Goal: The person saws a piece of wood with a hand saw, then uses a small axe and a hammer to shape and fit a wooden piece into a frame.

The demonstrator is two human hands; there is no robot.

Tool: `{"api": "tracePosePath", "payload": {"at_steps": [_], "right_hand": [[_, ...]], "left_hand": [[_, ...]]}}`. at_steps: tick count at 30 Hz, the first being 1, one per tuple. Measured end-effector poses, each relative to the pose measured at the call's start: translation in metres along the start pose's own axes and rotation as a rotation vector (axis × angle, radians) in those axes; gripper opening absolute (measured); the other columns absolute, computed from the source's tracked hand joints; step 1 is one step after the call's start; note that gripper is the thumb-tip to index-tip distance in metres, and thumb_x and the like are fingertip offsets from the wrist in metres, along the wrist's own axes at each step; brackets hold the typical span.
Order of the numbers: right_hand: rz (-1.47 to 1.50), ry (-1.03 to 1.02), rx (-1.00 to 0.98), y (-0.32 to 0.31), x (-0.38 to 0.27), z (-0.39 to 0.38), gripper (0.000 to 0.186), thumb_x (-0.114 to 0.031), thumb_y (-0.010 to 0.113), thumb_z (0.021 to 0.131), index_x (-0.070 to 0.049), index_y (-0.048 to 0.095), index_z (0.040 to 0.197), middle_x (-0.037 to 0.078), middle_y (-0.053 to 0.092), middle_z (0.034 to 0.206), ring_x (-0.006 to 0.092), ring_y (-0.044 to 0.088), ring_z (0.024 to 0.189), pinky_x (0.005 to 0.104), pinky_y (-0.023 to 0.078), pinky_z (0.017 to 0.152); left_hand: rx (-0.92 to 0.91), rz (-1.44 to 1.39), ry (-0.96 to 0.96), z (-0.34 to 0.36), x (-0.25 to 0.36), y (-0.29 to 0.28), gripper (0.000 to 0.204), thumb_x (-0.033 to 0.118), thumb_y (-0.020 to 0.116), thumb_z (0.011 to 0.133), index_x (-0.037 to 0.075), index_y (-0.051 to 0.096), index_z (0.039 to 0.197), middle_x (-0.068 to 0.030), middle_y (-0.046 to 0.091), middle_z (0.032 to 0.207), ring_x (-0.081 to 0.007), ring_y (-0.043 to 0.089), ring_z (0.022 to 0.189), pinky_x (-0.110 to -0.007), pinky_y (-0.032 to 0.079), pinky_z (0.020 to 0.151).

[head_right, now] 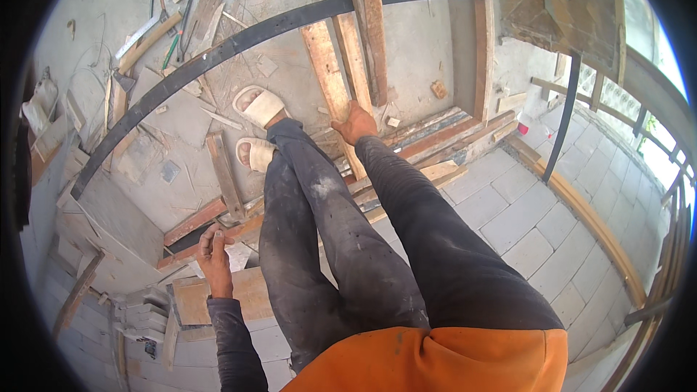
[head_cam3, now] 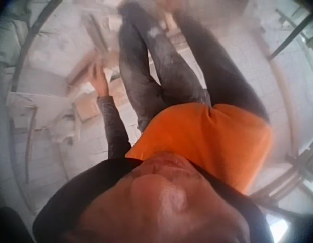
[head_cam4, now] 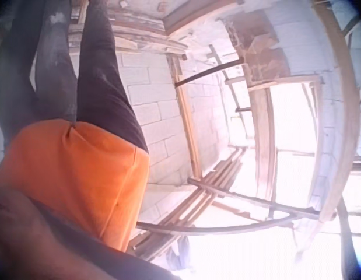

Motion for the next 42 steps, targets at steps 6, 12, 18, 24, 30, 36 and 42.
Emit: {"api": "tracePosePath", "payload": {"at_steps": [6,12,18,24,30,36,42], "right_hand": [[-0.090,0.105,-0.058,-0.006,-0.011,0.002,0.090,-0.053,0.081,0.082,0.004,0.042,0.140,0.032,0.072,0.107,0.0446,0.072,0.102,0.0493,0.057,0.089],[-0.074,0.114,-0.012,-0.007,-0.011,-0.001,0.090,-0.054,0.080,0.083,-0.001,0.039,0.144,0.031,0.072,0.108,0.0466,0.071,0.103,0.0507,0.056,0.090],[-0.041,0.112,0.035,-0.010,-0.011,-0.007,0.086,-0.045,0.082,0.083,-0.003,0.040,0.145,0.030,0.071,0.113,0.0441,0.070,0.107,0.0505,0.055,0.091],[0.004,0.101,0.192,-0.007,-0.012,-0.013,0.084,-0.039,0.086,0.079,-0.003,0.043,0.141,0.027,0.058,0.133,0.0431,0.066,0.114,0.0502,0.055,0.095],[0.001,0.105,0.133,-0.020,-0.015,-0.013,0.077,-0.038,0.088,0.077,-0.002,0.046,0.131,0.024,0.055,0.132,0.0442,0.066,0.112,0.0511,0.055,0.095],[-0.122,0.073,0.034,-0.022,-0.014,-0.005,0.085,-0.051,0.086,0.077,-0.001,0.046,0.134,0.028,0.060,0.131,0.0444,0.066,0.114,0.0497,0.054,0.096],[-0.088,0.074,0.115,-0.019,-0.022,-0.009,0.078,-0.041,0.089,0.076,-0.002,0.046,0.129,0.024,0.061,0.127,0.0427,0.069,0.109,0.0504,0.056,0.093]], "left_hand": [[0.023,-0.007,-0.015,0.008,0.017,-0.007,0.028,0.016,0.066,0.102,0.002,0.067,0.125,-0.0008,0.074,0.086,0.0017,0.038,0.056,-0.020,0.024,0.048],[0.024,-0.040,-0.055,0.003,0.008,-0.007,0.030,0.017,0.067,0.102,0.000,0.067,0.126,0.0000,0.071,0.083,-0.0011,0.045,0.065,-0.021,0.034,0.060],[-0.001,0.008,-0.114,-0.007,-0.018,-0.009,0.032,0.018,0.066,0.102,-0.001,0.067,0.128,-0.0003,0.071,0.081,-0.0030,0.050,0.072,-0.022,0.036,0.067],[-0.040,0.029,-0.043,-0.004,-0.023,-0.015,0.033,0.019,0.067,0.101,0.003,0.067,0.130,-0.0006,0.071,0.083,-0.0019,0.046,0.068,-0.022,0.033,0.062],[0.011,0.067,-0.058,0.004,-0.017,-0.029,0.035,0.025,0.067,0.102,0.003,0.066,0.130,-0.0002,0.071,0.082,0.0020,0.033,0.051,-0.020,0.022,0.045],[0.006,0.068,-0.078,0.011,-0.015,-0.027,0.037,0.027,0.070,0.102,0.003,0.067,0.130,0.0003,0.071,0.083,0.0015,0.030,0.052,-0.020,0.021,0.047],[0.017,0.039,-0.100,0.004,-0.015,-0.029,0.037,0.026,0.069,0.101,0.002,0.067,0.129,-0.0003,0.072,0.085,0.0005,0.036,0.055,-0.020,0.026,0.050]]}}
Point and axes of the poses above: each hand's wrist, its own z-axis towards the middle knuckle, its own y-axis out of the palm, x = y × z, the point moved 6 cm from there along z, towards the middle knuckle
